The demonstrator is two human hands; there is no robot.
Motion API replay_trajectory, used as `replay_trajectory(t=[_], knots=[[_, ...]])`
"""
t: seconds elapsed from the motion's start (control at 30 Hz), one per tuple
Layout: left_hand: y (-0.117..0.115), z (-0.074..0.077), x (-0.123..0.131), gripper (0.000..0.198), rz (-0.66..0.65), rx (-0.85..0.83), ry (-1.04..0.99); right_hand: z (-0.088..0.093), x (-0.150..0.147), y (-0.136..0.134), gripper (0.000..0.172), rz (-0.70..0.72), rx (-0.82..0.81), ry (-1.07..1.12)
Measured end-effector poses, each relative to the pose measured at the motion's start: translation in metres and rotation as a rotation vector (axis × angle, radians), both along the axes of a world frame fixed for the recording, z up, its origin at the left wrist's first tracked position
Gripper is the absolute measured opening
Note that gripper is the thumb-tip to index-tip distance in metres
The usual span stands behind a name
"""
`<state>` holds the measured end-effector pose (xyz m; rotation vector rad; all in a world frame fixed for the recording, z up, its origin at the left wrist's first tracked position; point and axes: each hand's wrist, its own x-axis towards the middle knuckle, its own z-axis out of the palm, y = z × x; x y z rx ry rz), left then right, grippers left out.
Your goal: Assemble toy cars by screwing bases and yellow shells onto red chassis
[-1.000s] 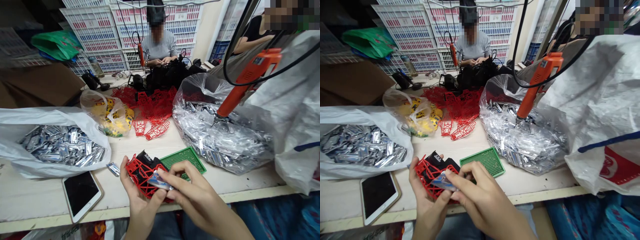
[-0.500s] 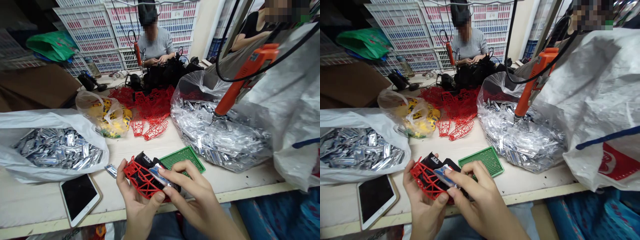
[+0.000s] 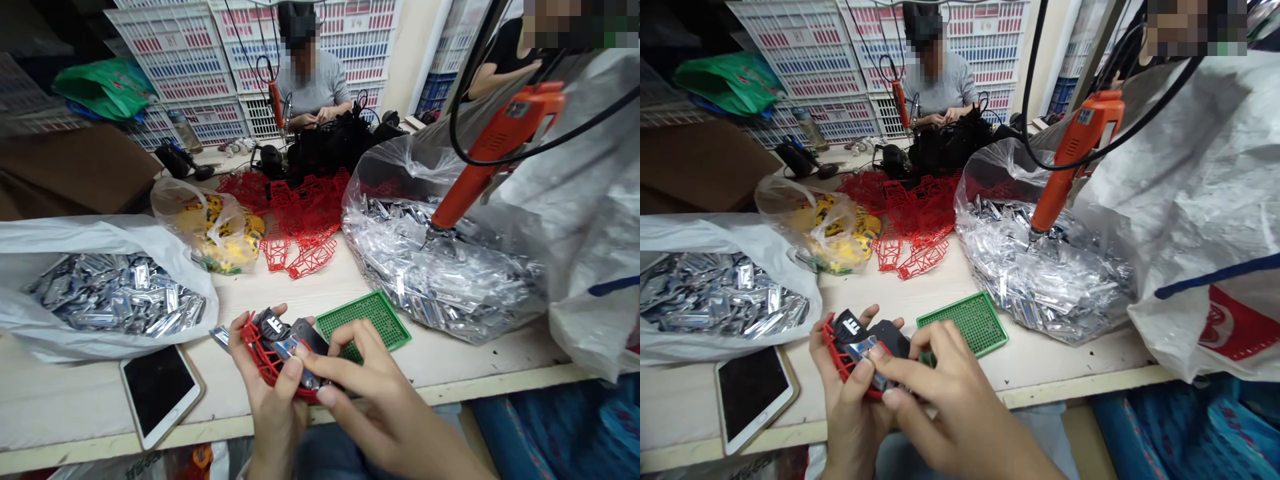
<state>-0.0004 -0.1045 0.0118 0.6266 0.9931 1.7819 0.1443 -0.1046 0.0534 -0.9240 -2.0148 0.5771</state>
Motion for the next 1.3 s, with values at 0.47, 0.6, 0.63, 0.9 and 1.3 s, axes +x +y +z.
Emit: replay_trajectory(t=[0.47,0.6,0.63,0.9,1.3], knots=[[-0.002,0.006,-0.010,0.070,-0.224,-0.181,-0.187,0.021,0.125,0.157,0.022,-0.755,0.049,0.993],[-0.002,0.007,-0.008,0.077,-0.208,-0.210,-0.195,0.031,0.109,0.138,0.029,-0.508,-0.035,0.885],[-0.002,0.006,-0.008,0.080,-0.208,-0.219,-0.193,0.033,0.105,0.130,0.027,-0.472,0.011,0.853],[-0.002,0.002,-0.012,0.083,-0.209,-0.308,-0.114,0.034,0.072,0.075,0.033,-0.304,0.080,0.708],[0.006,0.003,-0.008,0.082,-0.227,-0.405,-0.098,0.002,0.016,0.059,0.022,-0.293,-0.209,0.993]])
